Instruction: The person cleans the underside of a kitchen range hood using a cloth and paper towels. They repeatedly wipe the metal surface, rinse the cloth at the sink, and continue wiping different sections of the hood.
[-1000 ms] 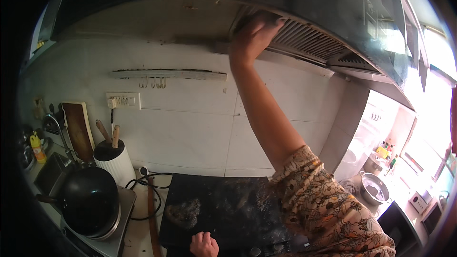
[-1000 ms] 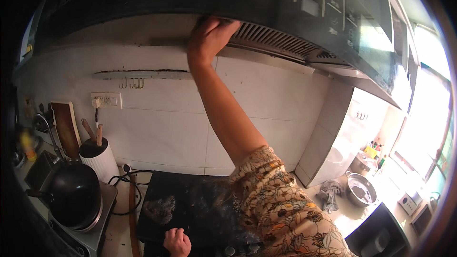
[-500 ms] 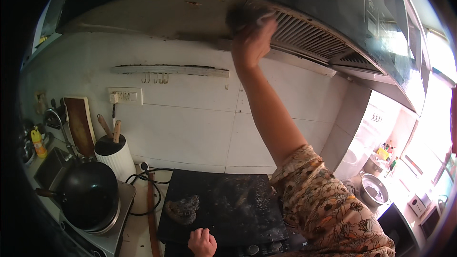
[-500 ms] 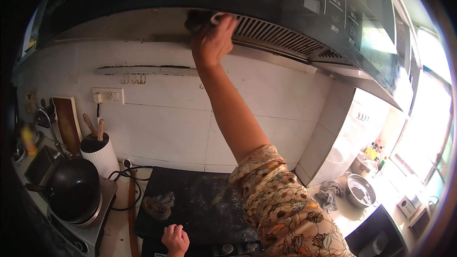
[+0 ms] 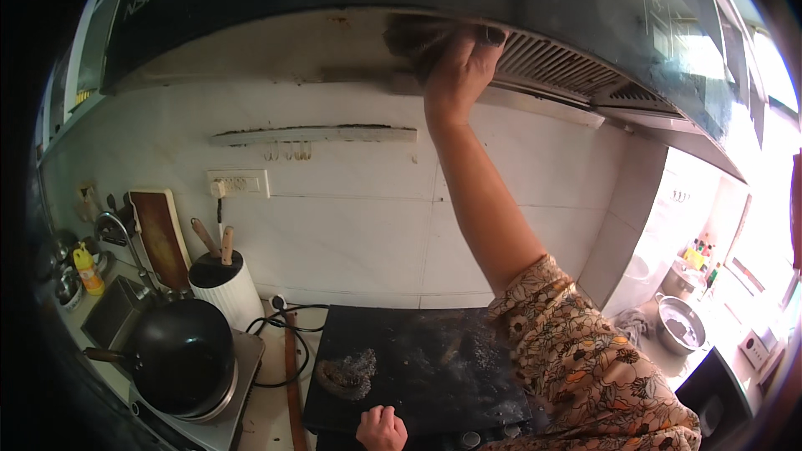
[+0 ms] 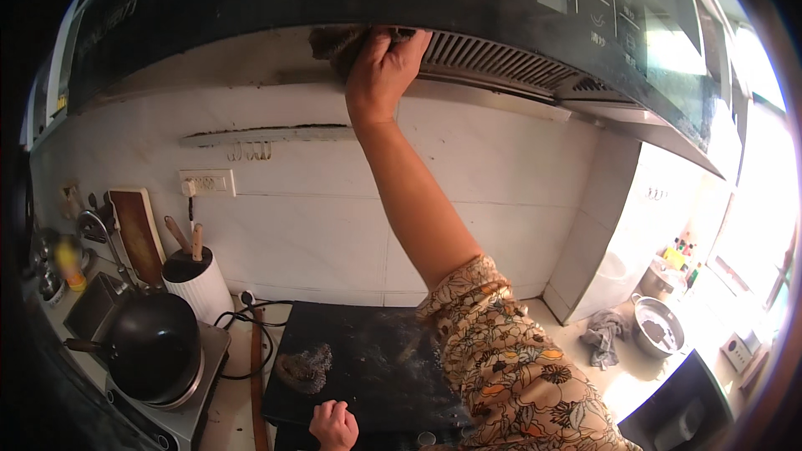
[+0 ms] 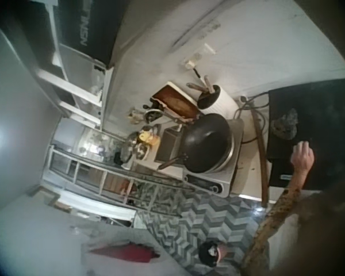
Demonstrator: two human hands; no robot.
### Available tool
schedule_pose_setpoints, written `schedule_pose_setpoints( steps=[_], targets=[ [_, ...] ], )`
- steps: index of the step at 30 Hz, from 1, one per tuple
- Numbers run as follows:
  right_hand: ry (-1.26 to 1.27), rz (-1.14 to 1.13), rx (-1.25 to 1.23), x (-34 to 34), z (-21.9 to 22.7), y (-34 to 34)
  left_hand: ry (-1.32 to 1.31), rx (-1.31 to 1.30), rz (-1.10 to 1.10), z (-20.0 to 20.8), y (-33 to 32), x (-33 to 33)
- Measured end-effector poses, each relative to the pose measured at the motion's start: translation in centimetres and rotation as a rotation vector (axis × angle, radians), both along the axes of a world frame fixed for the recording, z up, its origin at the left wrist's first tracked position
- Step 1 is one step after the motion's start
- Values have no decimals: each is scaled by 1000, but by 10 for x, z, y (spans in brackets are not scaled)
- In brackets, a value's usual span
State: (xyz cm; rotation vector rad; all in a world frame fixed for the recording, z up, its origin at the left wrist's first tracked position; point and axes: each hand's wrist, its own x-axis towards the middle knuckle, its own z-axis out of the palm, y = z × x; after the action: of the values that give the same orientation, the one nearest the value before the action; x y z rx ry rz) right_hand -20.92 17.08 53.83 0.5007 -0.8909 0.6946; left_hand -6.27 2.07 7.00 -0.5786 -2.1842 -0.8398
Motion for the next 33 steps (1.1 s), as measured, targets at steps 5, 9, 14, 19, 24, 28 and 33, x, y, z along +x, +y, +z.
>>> schedule_pose_setpoints(
  steps=[5, 9, 14, 19, 24, 28, 33],
  targets=[
    [-641, -212, -40, -47, -27, 74, 68, 8, -5, 8, 6, -3],
    [-141, 251, 45, -26, -26, 46, -4, -19, 34, -3, 1, 3],
    [14, 419, 121, -4, -5, 15, -52, -11, -1, 2, 5, 5],
    [-336, 391, -49, -32, -11, 56, -46, -35, 9, 7, 12, -1],
    [-164, 666, 94, 0, -11, 24, 13, -30, 50, -1, 8, 5],
    [45, 503, 89, -2, -7, 12, 3, -37, 43, -3, 11, 6],
    [-348, 635, -138, -79, -18, 70, 64, -37, 6, 2, 13, 1]
  ],
)
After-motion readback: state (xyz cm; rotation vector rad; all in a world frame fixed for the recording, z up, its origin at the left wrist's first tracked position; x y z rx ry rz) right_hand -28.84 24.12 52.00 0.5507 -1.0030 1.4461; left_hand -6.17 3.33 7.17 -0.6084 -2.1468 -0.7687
